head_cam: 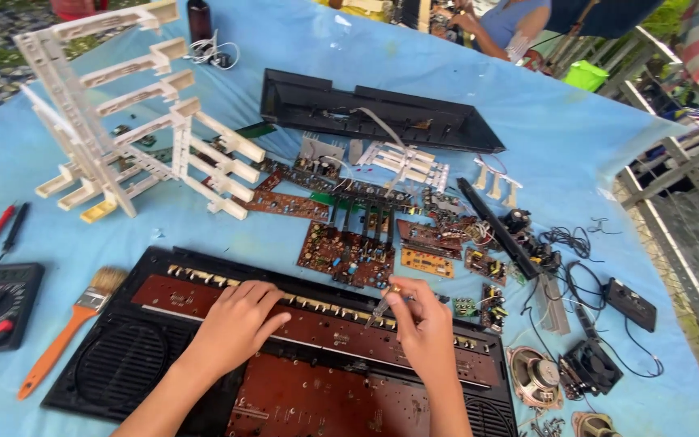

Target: The person uses a screwdriver to unscrew and remove screws from the back panel of a disassembled stereo receiver. The workspace is cluttered with various electronic components, circuit boards, and tools.

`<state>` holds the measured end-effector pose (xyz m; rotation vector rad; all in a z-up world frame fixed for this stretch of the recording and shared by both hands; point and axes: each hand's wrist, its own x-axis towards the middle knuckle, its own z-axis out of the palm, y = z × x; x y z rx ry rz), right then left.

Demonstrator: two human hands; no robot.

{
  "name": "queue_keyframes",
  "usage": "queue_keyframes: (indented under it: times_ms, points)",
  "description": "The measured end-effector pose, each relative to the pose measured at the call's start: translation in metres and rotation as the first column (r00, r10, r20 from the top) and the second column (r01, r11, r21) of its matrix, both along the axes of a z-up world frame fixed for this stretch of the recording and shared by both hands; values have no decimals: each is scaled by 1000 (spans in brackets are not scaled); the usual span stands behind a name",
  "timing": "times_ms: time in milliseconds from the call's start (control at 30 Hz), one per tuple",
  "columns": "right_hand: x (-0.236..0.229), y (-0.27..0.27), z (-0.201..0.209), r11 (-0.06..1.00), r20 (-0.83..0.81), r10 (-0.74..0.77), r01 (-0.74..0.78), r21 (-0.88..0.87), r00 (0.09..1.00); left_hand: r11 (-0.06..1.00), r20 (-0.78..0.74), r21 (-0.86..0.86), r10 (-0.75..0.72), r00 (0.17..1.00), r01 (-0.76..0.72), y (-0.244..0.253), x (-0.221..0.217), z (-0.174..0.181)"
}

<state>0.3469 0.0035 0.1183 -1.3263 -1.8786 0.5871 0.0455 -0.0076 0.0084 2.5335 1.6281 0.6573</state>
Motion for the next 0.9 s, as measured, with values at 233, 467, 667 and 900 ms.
queue_keyframes:
  times_ms: [233, 467, 667, 900]
  points:
    - [1, 2, 1, 993, -132, -29, 14, -117, 991, 994, 90, 76, 68, 994, -75, -4, 2, -6]
    - [2, 4, -16, 990, -293, -112, 80, -120, 949, 995, 161, 62, 66, 985, -77, -3, -2, -5]
    - [3, -1, 4, 990, -136, -43, 24, -142, 990, 995, 123, -91, -34, 992, 46, -6, -13, 6]
    - [-2, 1, 4, 981, -168, -49, 16, -194, 985, 997, 160, -68, -23, 987, 34, -2, -9, -2]
